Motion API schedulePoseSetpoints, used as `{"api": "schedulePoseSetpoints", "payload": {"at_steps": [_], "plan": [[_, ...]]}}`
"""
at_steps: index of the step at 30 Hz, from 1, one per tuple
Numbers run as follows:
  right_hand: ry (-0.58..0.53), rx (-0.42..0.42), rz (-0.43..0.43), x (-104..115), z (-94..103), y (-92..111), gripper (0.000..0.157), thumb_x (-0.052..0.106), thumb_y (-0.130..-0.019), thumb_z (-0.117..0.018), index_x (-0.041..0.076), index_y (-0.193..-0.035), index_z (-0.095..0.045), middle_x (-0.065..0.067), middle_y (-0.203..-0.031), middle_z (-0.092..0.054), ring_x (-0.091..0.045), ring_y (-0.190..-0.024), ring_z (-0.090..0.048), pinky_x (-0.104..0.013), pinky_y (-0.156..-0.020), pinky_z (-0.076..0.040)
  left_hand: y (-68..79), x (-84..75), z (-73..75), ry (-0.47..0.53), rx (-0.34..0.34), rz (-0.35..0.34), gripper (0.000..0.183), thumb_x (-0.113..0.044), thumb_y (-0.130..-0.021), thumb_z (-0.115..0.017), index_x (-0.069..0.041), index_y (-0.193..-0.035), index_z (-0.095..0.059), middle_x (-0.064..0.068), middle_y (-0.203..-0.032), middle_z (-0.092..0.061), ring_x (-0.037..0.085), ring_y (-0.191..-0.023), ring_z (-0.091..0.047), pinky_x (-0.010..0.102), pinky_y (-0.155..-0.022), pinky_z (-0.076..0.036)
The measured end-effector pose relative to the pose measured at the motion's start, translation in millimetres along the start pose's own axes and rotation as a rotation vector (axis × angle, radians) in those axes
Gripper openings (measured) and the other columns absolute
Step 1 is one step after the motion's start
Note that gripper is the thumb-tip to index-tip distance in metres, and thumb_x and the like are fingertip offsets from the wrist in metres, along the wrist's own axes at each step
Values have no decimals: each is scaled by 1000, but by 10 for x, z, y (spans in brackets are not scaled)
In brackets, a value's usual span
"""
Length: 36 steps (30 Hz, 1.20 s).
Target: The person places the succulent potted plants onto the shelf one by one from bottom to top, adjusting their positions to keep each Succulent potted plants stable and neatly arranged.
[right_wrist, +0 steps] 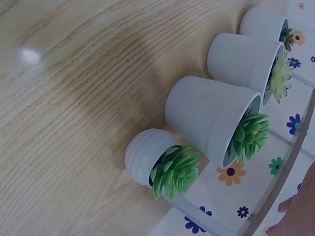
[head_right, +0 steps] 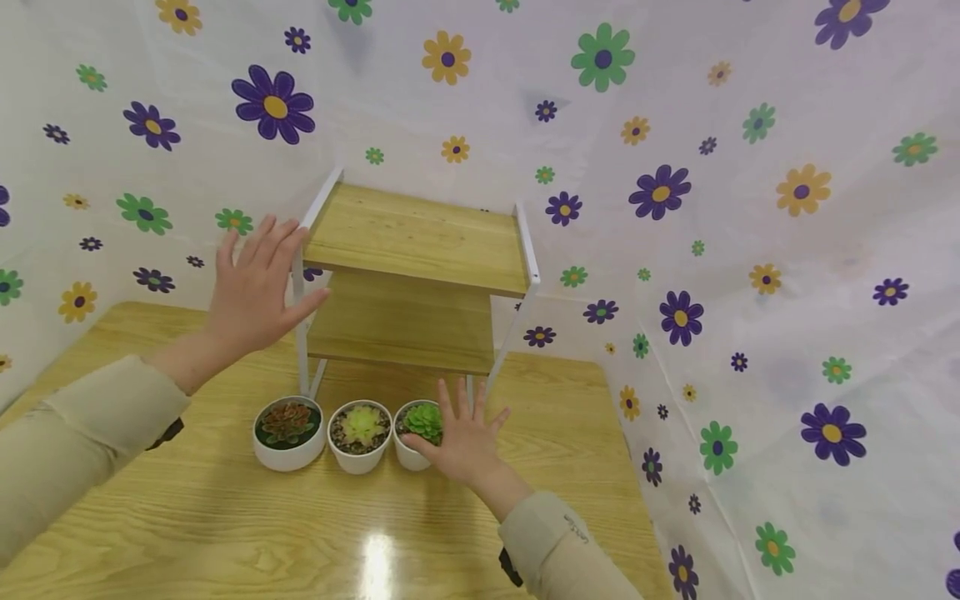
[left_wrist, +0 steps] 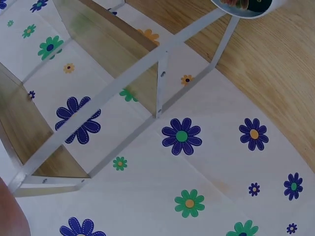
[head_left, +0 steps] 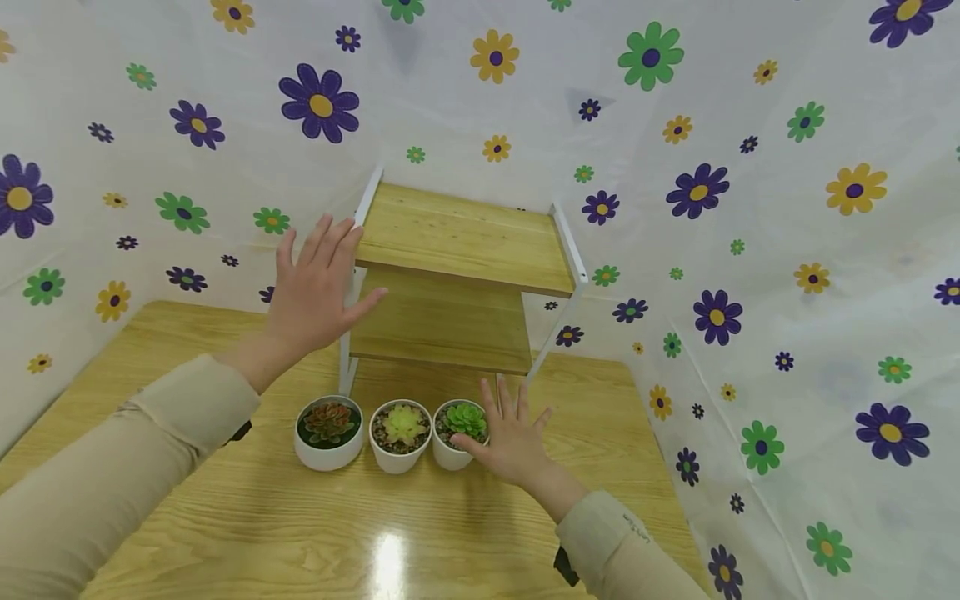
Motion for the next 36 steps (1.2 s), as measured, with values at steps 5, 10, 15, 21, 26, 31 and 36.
{"api": "schedulePoseSetpoints", "payload": {"at_steps": [5,10,15,21,26,31,36], "plan": [[-10,0,4,-8,2,14,89,66,-86,-44,21,-152,-5,-13,-158,-8,-46,-142,1,-81,-96,-7,-48,85,5,-11,104,22,80,-65,-90,-35,-1,-138,-38,18,-144,-39,36,-139,-26,63,-111,-9],[-29,-13,-1,-57,-17,22,89,66,-86,-43,19,-152,-7,-17,-157,-12,-47,-142,-3,-80,-98,-8,-78,117,28,-44,151,37,65,-43,-88,-55,-1,-136,-43,18,-141,-44,34,-138,-29,63,-112,-11],[-54,-63,-13,-218,-113,17,95,79,-81,-28,20,-152,-3,-20,-155,-15,-48,-142,-5,-81,-97,-6,-179,90,90,-39,94,25,47,-33,-88,-60,1,-121,-58,20,-125,-58,35,-129,-43,63,-110,-17],[-76,1,-108,-369,-144,-1,92,69,-84,-44,14,-151,-12,-21,-154,-18,-48,-141,-8,-80,-98,-6,-348,79,249,-47,171,13,33,-30,-89,-60,-2,-104,-66,20,-111,-66,37,-120,-51,65,-107,-20],[-89,58,-164,-487,-184,-34,96,70,-82,-46,15,-152,-9,-20,-154,-20,-46,-142,-8,-79,-100,-7,-501,58,402,-69,401,65,37,-34,-93,-53,-4,-108,-68,18,-115,-66,38,-126,-46,67,-107,-15],[-132,69,-174,-575,-229,-51,100,59,-80,-61,8,-151,-12,-22,-151,-27,-46,-140,-18,-76,-101,-12,-636,45,515,-82,591,80,46,-41,-96,-44,-5,-116,-65,21,-121,-61,40,-128,-43,69,-107,-13],[-215,87,-190,-664,-337,-78,109,48,-74,-74,5,-150,-9,-25,-149,-28,-45,-136,-26,-71,-103,-23,-719,72,569,-68,694,80,51,-44,-97,-40,-5,-120,-64,25,-127,-56,44,-125,-45,71,-105,-11]]}}
Point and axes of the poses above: each hand's wrist, its own y-axis away from the middle knuckle, its own z-axis out of the back of the hand, x = y × z, the point moved 1 cm from there along -y, towards the middle knuckle
